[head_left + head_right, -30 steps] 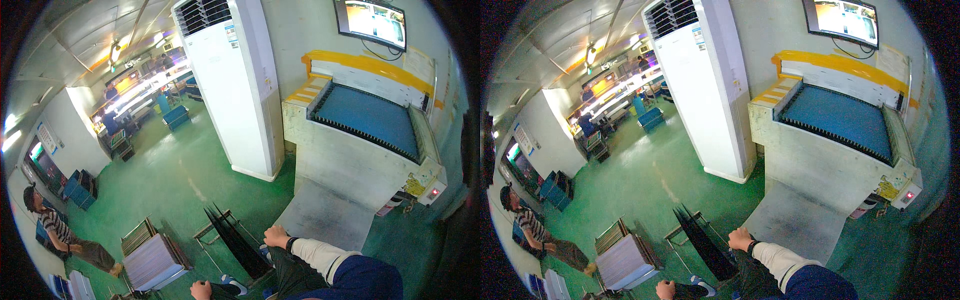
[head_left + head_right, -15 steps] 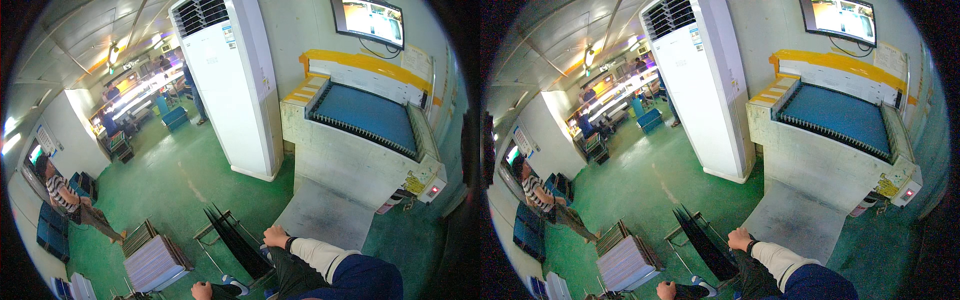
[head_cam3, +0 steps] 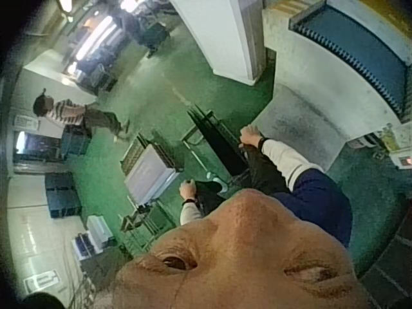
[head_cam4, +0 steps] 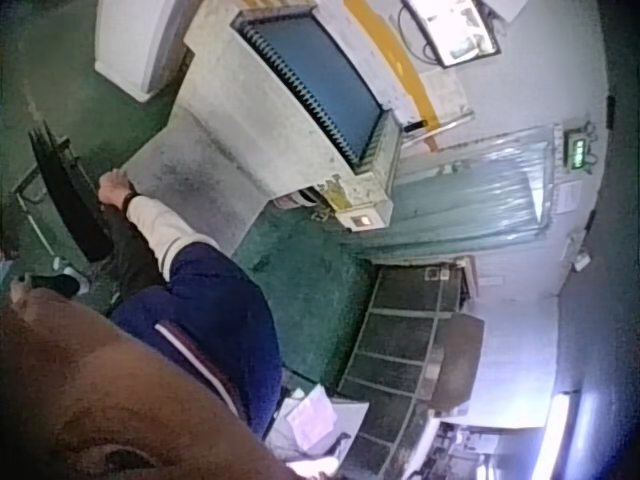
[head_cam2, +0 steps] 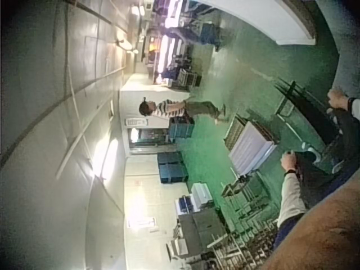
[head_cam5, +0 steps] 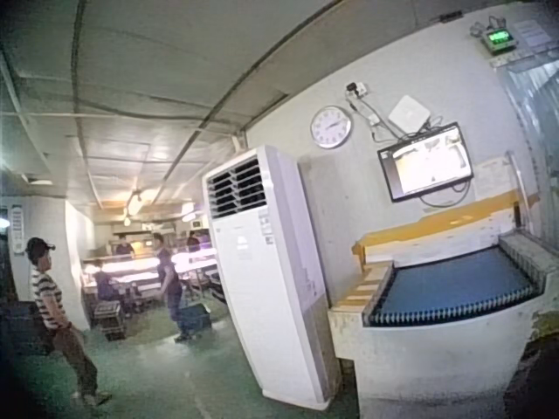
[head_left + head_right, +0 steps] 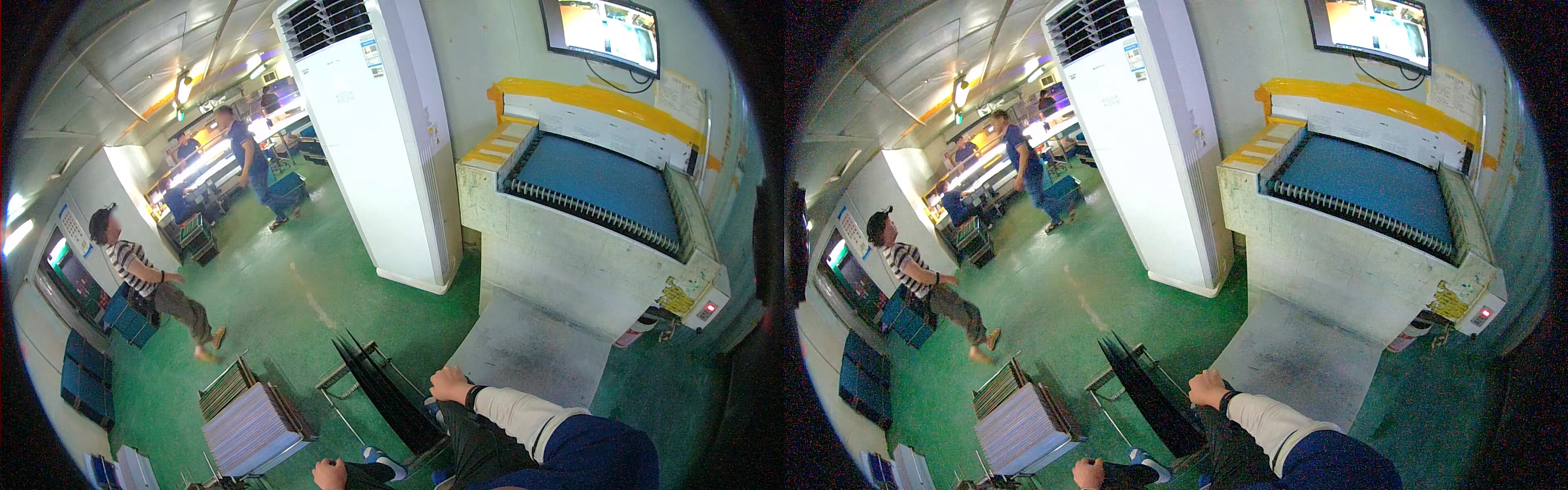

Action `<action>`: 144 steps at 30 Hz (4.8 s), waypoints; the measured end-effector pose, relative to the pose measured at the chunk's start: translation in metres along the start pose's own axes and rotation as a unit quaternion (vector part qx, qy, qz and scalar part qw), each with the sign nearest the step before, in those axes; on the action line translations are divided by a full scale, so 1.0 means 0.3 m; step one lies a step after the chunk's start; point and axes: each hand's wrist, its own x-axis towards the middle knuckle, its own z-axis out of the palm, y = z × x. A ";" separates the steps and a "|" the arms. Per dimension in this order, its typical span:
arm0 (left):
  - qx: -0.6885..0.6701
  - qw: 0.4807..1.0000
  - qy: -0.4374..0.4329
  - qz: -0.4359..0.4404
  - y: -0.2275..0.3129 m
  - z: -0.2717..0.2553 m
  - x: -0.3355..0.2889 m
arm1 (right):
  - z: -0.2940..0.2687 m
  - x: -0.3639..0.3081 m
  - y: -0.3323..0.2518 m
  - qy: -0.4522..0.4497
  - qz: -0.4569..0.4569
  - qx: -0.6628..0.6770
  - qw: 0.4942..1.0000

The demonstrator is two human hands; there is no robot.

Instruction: Feeding large blue sheets into a roller-fed processing machine on a fabrication floor.

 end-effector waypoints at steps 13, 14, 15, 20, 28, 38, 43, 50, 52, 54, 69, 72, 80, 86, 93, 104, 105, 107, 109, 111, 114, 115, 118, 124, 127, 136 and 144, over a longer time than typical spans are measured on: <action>0.019 0.999 0.042 0.019 -0.018 0.031 0.003 | 0.005 0.002 0.007 0.018 -0.003 0.008 1.000; 0.021 0.998 0.053 0.022 -0.014 0.028 -0.002 | 0.004 0.002 0.008 0.016 -0.003 0.007 1.000; 0.021 0.998 0.053 0.022 -0.007 0.025 -0.004 | -0.004 0.000 0.007 0.011 -0.002 0.006 1.000; 0.010 1.000 0.023 0.018 -0.033 0.031 -0.002 | -0.043 -0.025 -0.014 -0.034 0.006 0.010 0.999; 0.007 0.999 0.037 0.010 -0.003 0.014 -0.020 | -0.059 -0.036 -0.017 -0.050 0.018 0.018 0.998; 0.001 0.999 0.045 0.028 -0.060 0.054 0.012 | -0.048 -0.027 -0.020 -0.040 0.008 0.014 0.999; 0.006 0.999 0.047 0.020 -0.049 0.054 0.014 | -0.049 -0.026 -0.017 -0.038 0.007 0.014 0.999; 0.009 0.999 0.044 0.010 -0.010 0.019 -0.005 | -0.050 -0.027 -0.015 -0.035 0.009 0.010 0.999; 0.003 0.999 0.048 0.011 -0.020 0.025 -0.004 | -0.048 -0.024 -0.018 -0.031 0.009 0.010 0.999; -0.004 0.999 0.053 0.012 -0.038 0.038 0.004 | -0.047 -0.021 -0.019 -0.032 0.010 0.017 0.999; 0.044 0.996 0.083 0.004 -0.028 0.037 -0.024 | -0.033 0.003 -0.025 -0.043 -0.009 -0.001 0.999; 0.036 0.995 0.093 0.003 0.079 -0.014 -0.042 | -0.031 -0.007 0.018 0.009 0.007 0.019 1.000; 0.026 0.995 0.088 -0.042 0.099 -0.054 -0.060 | -0.019 0.019 0.001 0.049 -0.018 -0.013 0.999; 0.031 0.995 0.085 -0.039 0.105 -0.052 -0.062 | -0.001 0.030 0.003 0.032 -0.009 -0.021 0.999; 0.018 0.996 0.069 -0.047 0.120 -0.062 -0.067 | -0.008 0.020 0.006 0.026 0.001 -0.018 1.000; 0.020 0.996 0.074 -0.047 0.110 -0.051 -0.061 | 0.003 0.022 0.010 0.037 0.007 -0.013 0.999; 0.019 0.996 0.074 -0.045 0.107 -0.051 -0.060 | -0.013 0.018 0.001 0.028 0.009 -0.015 0.999; 0.018 0.996 0.073 -0.045 0.100 -0.049 -0.061 | -0.046 0.012 -0.016 -0.006 0.013 -0.010 1.000; 0.020 0.996 0.077 -0.045 0.101 -0.049 -0.061 | -0.066 0.005 -0.022 -0.039 0.019 -0.004 0.999; 0.018 0.996 0.076 -0.046 0.106 -0.050 -0.061 | -0.073 0.002 -0.023 -0.035 0.019 0.002 0.999; 0.015 0.996 0.074 -0.045 0.111 -0.053 -0.062 | -0.071 0.003 -0.022 -0.035 0.023 -0.006 0.999; 0.015 0.996 0.075 -0.044 0.109 -0.051 -0.061 | -0.070 0.004 -0.022 -0.035 0.022 -0.006 0.999; 0.018 0.996 0.073 -0.049 0.104 -0.047 -0.060 | -0.060 0.009 -0.018 -0.034 0.016 -0.013 0.999; 0.019 0.996 0.074 -0.048 0.108 -0.049 -0.060 | -0.061 0.010 -0.019 -0.026 0.012 -0.016 0.999; 0.021 0.996 0.071 -0.047 0.107 -0.050 -0.060 | -0.074 0.003 -0.024 -0.036 0.022 -0.010 0.999; 0.016 0.996 0.081 -0.046 0.112 -0.050 -0.061 | -0.061 0.005 -0.017 -0.018 0.014 -0.010 1.000; 0.022 0.995 0.082 -0.046 0.107 -0.054 -0.061 | -0.069 0.007 -0.027 -0.036 0.020 -0.001 0.999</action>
